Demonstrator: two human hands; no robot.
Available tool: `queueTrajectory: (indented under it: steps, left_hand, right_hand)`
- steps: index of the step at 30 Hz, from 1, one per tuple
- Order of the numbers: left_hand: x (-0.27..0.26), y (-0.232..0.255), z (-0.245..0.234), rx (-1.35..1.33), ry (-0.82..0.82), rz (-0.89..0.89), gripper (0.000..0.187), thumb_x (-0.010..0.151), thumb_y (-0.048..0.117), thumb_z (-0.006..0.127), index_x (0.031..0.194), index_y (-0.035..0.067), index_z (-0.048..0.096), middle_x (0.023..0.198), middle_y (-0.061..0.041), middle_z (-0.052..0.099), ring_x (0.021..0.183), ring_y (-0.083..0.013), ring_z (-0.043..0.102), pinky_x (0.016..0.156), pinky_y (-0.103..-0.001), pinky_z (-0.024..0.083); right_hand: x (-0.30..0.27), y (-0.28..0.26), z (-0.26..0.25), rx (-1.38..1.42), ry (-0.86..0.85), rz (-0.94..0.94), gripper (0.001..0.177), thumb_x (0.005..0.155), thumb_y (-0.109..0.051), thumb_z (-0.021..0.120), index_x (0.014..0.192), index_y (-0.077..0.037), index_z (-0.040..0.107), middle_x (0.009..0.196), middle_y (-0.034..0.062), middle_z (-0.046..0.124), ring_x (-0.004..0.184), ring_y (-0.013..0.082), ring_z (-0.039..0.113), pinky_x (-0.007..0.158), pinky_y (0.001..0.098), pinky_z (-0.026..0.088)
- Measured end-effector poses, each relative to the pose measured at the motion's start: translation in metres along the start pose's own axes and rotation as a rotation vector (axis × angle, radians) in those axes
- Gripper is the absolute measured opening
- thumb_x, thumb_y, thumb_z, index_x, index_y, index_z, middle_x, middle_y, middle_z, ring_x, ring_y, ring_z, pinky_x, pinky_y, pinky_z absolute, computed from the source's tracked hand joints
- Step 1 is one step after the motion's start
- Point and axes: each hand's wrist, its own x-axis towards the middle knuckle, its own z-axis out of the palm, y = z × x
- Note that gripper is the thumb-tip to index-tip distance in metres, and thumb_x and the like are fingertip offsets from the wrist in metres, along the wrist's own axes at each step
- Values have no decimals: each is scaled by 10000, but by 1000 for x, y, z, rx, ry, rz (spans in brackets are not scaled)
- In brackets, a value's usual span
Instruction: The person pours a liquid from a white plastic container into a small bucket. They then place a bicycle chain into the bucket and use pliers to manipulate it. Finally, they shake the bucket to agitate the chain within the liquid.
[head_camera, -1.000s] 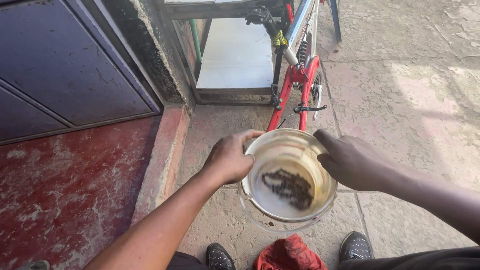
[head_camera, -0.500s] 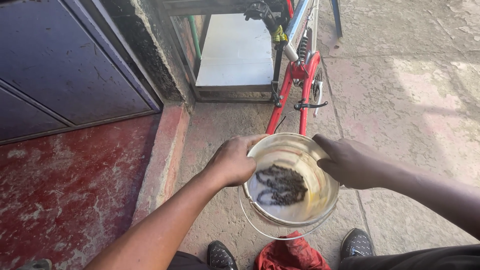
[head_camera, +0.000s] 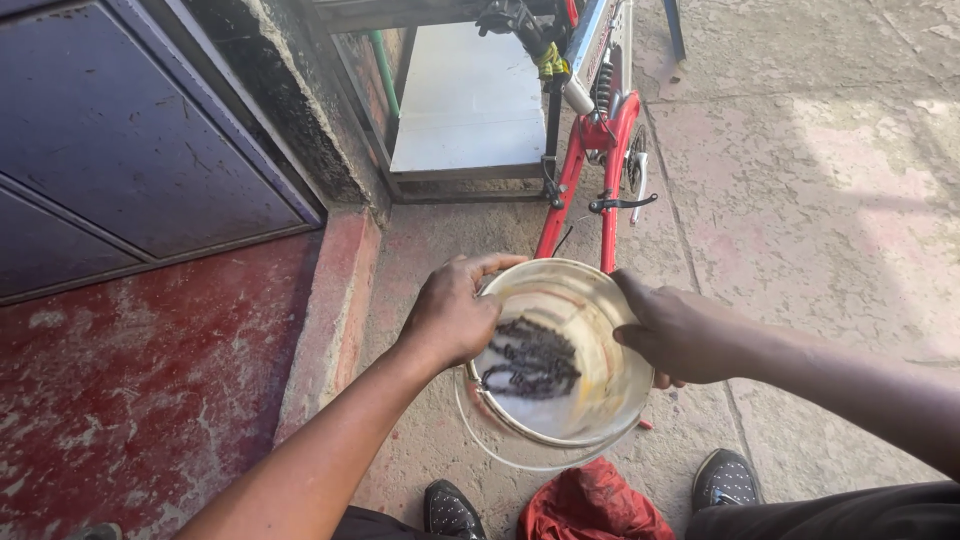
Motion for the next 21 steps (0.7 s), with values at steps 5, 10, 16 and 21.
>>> queueTrajectory:
  steps: [5, 10, 16, 21]
  left_hand:
    - [-30, 25, 0, -85, -186, -132, 667, 721, 17, 540, 1345, 226, 648, 1172, -244, 667, 1192, -413, 595, 1011, -463, 452]
    - [-17, 3, 15, 30, -310, -127, 618, 688, 55, 573, 1256, 269, 688, 1168, -171, 698, 1189, -373, 608, 1008, -473, 480]
    - [-2, 4, 3, 47, -147, 36, 642, 730, -33, 471, 1286, 212, 679, 1077, -226, 688, 1113, -444, 619, 966, -488, 489]
    - [-14, 8, 7, -12, -85, 107, 686, 736, -43, 453, 1339, 222, 647, 998, -220, 614, 1090, -470, 606, 939, -495, 501]
  right_hand:
    - [-2, 10, -4, -45, -110, 66, 576, 918, -166, 475, 1443, -85, 252, 568, 154, 716, 438, 227, 722, 394, 306, 591]
    - [-3, 24, 7, 85, -322, 123, 674, 923, -118, 509, 1467, 41, 144, 654, 223, 727, 457, 249, 725, 350, 304, 598]
    - [0, 10, 3, -37, -199, 35, 678, 927, -81, 456, 1436, 57, 31, 637, 196, 710, 433, 239, 713, 316, 289, 580]
    - [15, 34, 5, -126, -56, -65, 623, 919, -57, 442, 1417, 48, 82, 601, 213, 700, 391, 247, 699, 294, 272, 584]
